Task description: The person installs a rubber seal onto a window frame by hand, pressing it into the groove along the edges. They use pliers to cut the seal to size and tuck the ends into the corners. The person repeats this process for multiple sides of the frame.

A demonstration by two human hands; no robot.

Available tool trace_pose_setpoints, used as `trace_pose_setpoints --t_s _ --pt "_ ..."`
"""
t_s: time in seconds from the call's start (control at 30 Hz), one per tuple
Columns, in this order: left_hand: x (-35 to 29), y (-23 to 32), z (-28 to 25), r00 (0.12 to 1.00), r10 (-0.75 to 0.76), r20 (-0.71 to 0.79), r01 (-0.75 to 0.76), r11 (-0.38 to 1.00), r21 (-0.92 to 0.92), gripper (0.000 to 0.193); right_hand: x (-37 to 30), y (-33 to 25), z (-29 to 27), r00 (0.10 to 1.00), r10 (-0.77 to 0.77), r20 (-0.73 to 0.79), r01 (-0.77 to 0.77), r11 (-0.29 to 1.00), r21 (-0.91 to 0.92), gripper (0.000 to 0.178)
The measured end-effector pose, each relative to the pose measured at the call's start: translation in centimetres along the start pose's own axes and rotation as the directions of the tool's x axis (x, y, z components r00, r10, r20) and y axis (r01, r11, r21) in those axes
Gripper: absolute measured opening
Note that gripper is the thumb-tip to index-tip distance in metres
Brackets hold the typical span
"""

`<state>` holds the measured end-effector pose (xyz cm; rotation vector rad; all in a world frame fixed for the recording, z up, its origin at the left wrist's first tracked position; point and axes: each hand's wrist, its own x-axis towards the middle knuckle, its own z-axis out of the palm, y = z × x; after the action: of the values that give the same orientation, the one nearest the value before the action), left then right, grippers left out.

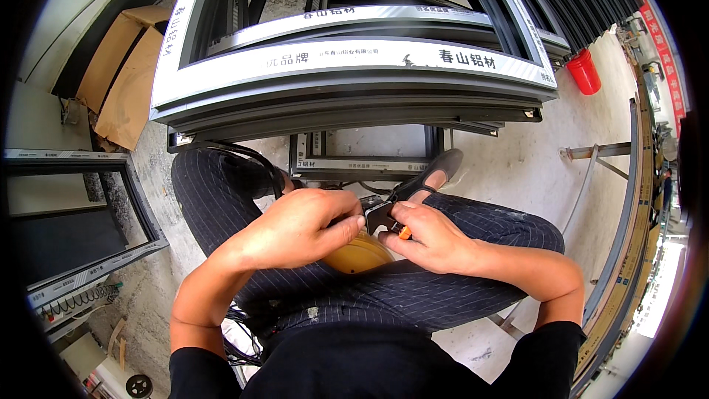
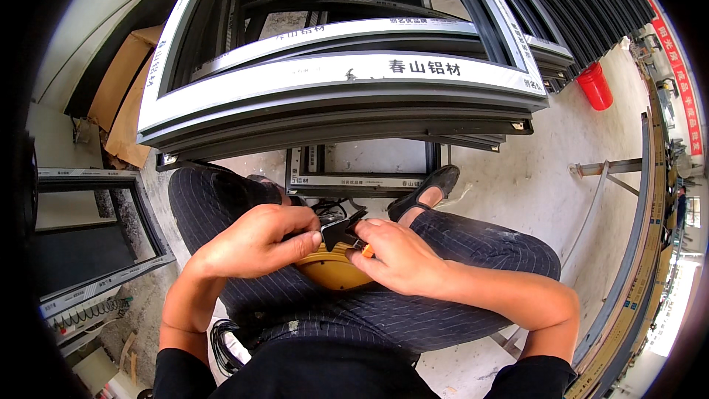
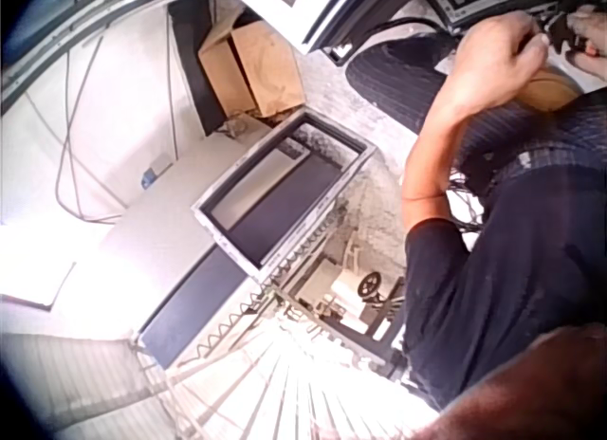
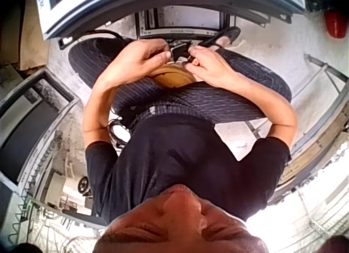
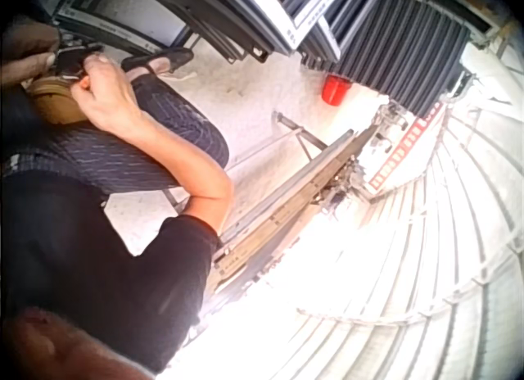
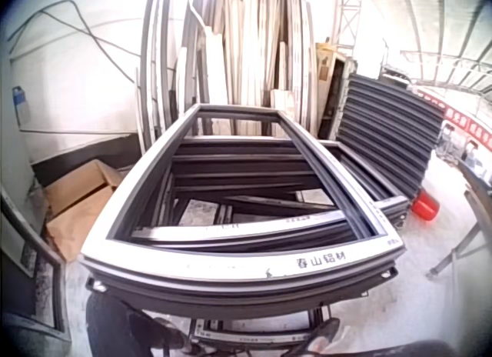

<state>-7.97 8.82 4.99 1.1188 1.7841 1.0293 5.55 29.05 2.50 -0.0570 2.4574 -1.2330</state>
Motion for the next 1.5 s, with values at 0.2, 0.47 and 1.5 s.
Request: trace_pose_setpoints --t_s 0.2,0.47,1.5 --pt "-0.3 -0.6 -0.6 1.000 0.006 -0.011 -0.006 0.998 -0.065 0.021 -0.3 -0.7 -0.4 0.973 0.217 0.081 -0.218 0.976 0.004 0.033" --pt "-0.6 0.6 -0.9 0.969 -0.039 -0.245 -0.005 0.984 -0.176 0.017 -2.0 4.2 3.5 0.842 0.152 0.517 -0.265 0.952 0.151 0.044" --pt "2.9 6.3 3.2 0.508 0.551 -0.662 -0.359 0.834 0.419 0.031 -1.1 -6.1 -6.9 0.964 -0.157 -0.216 0.136 0.985 -0.108 0.054"
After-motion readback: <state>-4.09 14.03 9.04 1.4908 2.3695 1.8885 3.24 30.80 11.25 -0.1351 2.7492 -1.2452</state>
